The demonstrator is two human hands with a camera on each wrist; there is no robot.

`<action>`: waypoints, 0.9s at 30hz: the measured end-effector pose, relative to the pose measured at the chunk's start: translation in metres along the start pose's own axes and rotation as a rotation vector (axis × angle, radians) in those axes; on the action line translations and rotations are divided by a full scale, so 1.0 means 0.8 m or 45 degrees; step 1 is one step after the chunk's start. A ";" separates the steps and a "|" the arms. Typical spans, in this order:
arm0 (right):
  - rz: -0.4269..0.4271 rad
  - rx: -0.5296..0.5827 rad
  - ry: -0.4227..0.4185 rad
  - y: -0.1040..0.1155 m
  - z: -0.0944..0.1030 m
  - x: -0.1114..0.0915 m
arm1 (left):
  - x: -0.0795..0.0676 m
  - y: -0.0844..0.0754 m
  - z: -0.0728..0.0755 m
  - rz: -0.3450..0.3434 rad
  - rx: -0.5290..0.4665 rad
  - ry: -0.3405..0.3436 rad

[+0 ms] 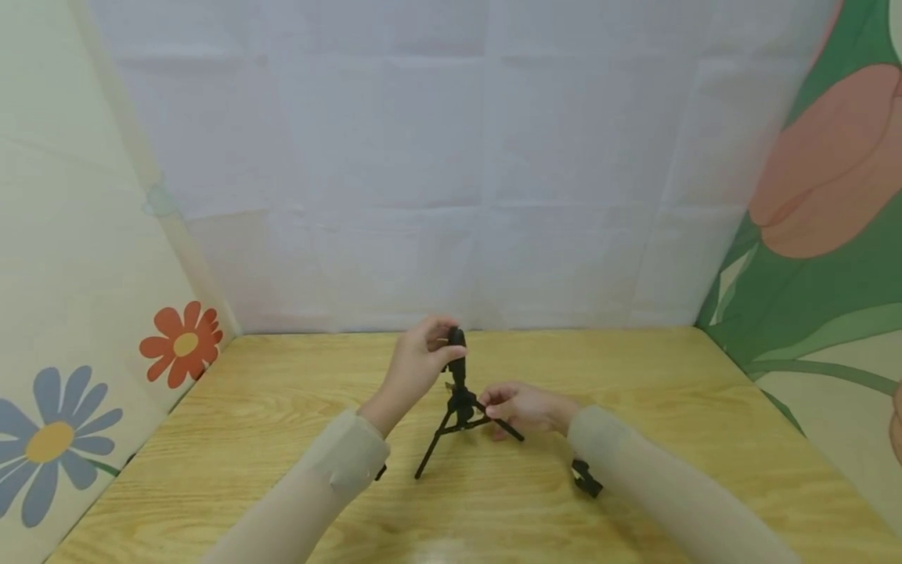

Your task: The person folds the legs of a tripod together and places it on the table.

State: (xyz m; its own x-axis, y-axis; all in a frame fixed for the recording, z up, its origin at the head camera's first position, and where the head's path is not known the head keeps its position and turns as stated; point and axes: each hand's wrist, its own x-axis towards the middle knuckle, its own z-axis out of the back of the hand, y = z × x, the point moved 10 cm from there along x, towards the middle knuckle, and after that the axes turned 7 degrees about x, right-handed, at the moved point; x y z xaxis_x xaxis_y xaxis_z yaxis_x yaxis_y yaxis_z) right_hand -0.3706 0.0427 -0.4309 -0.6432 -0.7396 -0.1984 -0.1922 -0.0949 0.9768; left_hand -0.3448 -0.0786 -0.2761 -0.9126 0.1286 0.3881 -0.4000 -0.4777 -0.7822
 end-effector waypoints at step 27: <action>0.056 0.067 0.019 0.007 -0.005 -0.005 | 0.002 0.005 -0.001 0.009 -0.054 0.040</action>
State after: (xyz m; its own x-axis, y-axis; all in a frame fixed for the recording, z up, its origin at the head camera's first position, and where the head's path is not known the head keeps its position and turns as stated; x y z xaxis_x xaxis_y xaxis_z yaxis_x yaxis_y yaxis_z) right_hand -0.3662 0.0424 -0.4245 -0.6407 -0.7522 -0.1538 -0.2027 -0.0274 0.9789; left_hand -0.3476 -0.0793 -0.2790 -0.9174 0.1532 0.3673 -0.3960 -0.4418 -0.8050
